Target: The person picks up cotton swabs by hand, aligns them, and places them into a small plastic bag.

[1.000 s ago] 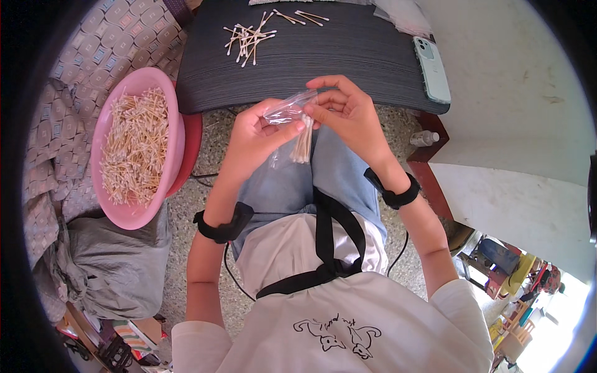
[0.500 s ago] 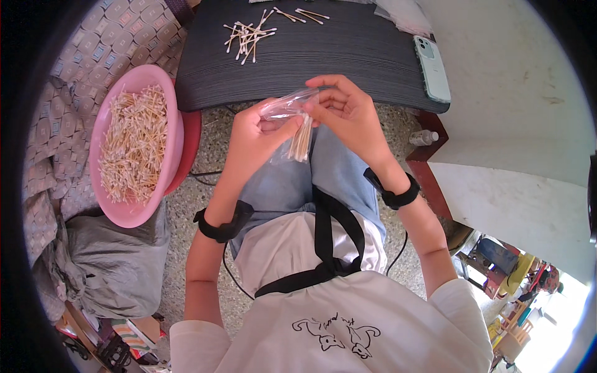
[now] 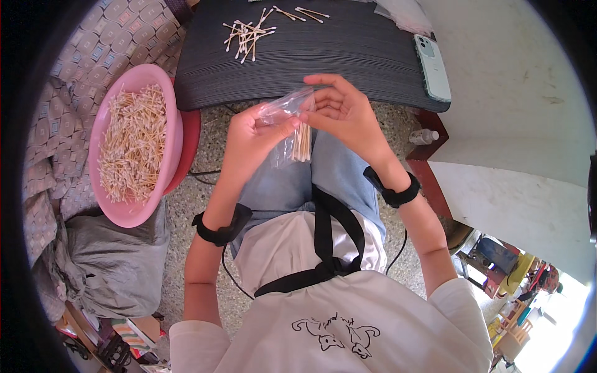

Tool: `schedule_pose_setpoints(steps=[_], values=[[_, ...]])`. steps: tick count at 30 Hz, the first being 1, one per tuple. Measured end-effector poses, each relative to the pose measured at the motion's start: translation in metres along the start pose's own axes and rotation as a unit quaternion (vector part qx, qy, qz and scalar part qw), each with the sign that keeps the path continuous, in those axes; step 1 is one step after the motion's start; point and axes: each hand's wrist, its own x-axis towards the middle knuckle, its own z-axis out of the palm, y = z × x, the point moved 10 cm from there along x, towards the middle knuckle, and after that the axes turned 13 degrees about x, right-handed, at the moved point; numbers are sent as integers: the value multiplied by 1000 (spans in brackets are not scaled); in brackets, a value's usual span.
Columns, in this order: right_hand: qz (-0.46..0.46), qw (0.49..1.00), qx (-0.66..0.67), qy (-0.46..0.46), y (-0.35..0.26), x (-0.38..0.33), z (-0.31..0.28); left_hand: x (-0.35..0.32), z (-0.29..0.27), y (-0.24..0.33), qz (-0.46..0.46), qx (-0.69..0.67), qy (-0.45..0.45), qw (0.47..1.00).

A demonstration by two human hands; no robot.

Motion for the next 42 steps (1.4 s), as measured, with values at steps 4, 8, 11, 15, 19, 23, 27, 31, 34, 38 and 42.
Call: schedule_pose_setpoints(steps=[4, 8, 11, 15, 19, 23, 27, 31, 34, 38, 42], values=[[69, 997, -35, -3, 14, 3, -4, 3, 0, -3, 6, 21, -20, 1000], [60, 996, -59, -19, 14, 3, -5, 4, 0, 5, 48, 3, -2, 999], [0, 999, -50, -19, 7, 5, -6, 6, -2, 5, 55, -9, 8, 998], [25, 999, -25, -20, 9, 5, -8, 9, -1, 8, 85, -11, 13, 996], [69, 996, -42, -36, 9, 2, -4, 11, 3, 14, 105, 4, 14, 994], [78, 995, -7, -62, 13, -1, -7, 15, 11, 20, 80, 19, -4, 997], [54, 998, -5, -12, 8, -1, -20, 13, 7, 20, 87, 15, 20, 996], [16, 998, 48, 26, 1, -3, -28, 7, 9, 11, 78, 31, -10, 996], [18, 998, 60, 27, 3, -3, -25, 7, 8, -6, -9, -25, -14, 1000], [69, 996, 40, 34, 8, -5, -24, 6, 13, -6, -30, -59, -30, 997], [46, 997, 50, 33, 8, -3, -27, 2, 22, -10, -61, -74, -86, 992]])
